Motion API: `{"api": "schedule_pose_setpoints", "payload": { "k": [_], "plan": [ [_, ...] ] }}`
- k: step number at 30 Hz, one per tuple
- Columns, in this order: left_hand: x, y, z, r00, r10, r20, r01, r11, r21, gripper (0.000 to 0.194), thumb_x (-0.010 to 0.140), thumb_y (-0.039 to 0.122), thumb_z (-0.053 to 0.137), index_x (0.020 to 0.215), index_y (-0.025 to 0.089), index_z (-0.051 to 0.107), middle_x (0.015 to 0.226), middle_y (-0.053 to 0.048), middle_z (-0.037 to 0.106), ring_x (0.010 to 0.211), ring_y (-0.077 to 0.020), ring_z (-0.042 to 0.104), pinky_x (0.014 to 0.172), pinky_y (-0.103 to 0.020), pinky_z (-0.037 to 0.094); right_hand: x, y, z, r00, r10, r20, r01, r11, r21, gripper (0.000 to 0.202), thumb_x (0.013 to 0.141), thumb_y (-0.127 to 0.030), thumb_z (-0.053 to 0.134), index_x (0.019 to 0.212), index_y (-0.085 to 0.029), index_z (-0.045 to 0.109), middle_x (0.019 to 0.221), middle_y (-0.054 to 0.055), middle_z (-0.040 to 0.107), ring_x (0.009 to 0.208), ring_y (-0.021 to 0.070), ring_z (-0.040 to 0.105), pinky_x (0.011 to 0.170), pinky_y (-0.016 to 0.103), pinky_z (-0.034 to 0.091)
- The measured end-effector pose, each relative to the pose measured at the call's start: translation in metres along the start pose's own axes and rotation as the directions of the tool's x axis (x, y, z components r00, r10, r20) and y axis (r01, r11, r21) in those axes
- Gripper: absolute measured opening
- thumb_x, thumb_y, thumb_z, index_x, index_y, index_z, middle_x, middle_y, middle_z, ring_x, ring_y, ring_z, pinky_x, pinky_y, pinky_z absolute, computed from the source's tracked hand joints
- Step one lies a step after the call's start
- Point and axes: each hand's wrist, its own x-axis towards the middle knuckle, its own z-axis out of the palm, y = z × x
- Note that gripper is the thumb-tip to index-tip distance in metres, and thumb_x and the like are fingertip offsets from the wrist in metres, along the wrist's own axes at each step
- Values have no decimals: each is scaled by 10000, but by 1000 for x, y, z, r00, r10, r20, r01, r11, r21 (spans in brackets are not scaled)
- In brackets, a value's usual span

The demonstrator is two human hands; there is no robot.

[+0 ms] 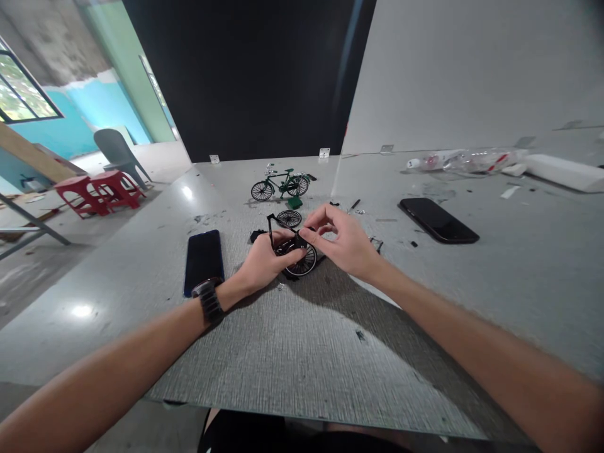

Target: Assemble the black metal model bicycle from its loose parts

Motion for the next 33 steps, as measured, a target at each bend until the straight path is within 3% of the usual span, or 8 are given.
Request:
{"api": "schedule_pose_setpoints", "payload": {
  "k": [8,14,21,33],
  "plan": [
    [1,-4,1,996,-15,-84,16,1000,12,237,808,276,716,990,128,691,1033,-112,729,964,-238,666,890,-397,514,-10,-4,16,980,157,-126,-165,985,-59,313,924,-510,589,842,-213,534,831,34,646,711,164,607,605,319,474],
    [1,-1,2,996,-20,-85,22,1000,22,220,815,265,697,988,129,693,1016,-107,732,953,-229,670,889,-388,512,-11,-7,16,989,75,-127,-105,962,-251,300,946,-487,561,818,-224,491,728,5,599,598,139,518,542,306,387],
    [1,0,1,999,9,-45,-8,1000,8,176,829,263,681,966,152,689,986,-80,741,937,-216,669,860,-363,516,-10,-6,14,985,-10,-171,-16,988,-151,242,902,-424,664,875,-217,540,783,12,628,686,152,574,615,307,454],
    [1,-3,1,994,-33,-101,39,997,59,216,817,288,704,972,139,685,1053,-116,721,1010,-250,654,923,-418,497,-14,-17,21,965,122,-233,-156,978,-137,292,912,-419,635,752,-226,485,665,-7,592,584,139,542,538,297,414]
  ]
}}
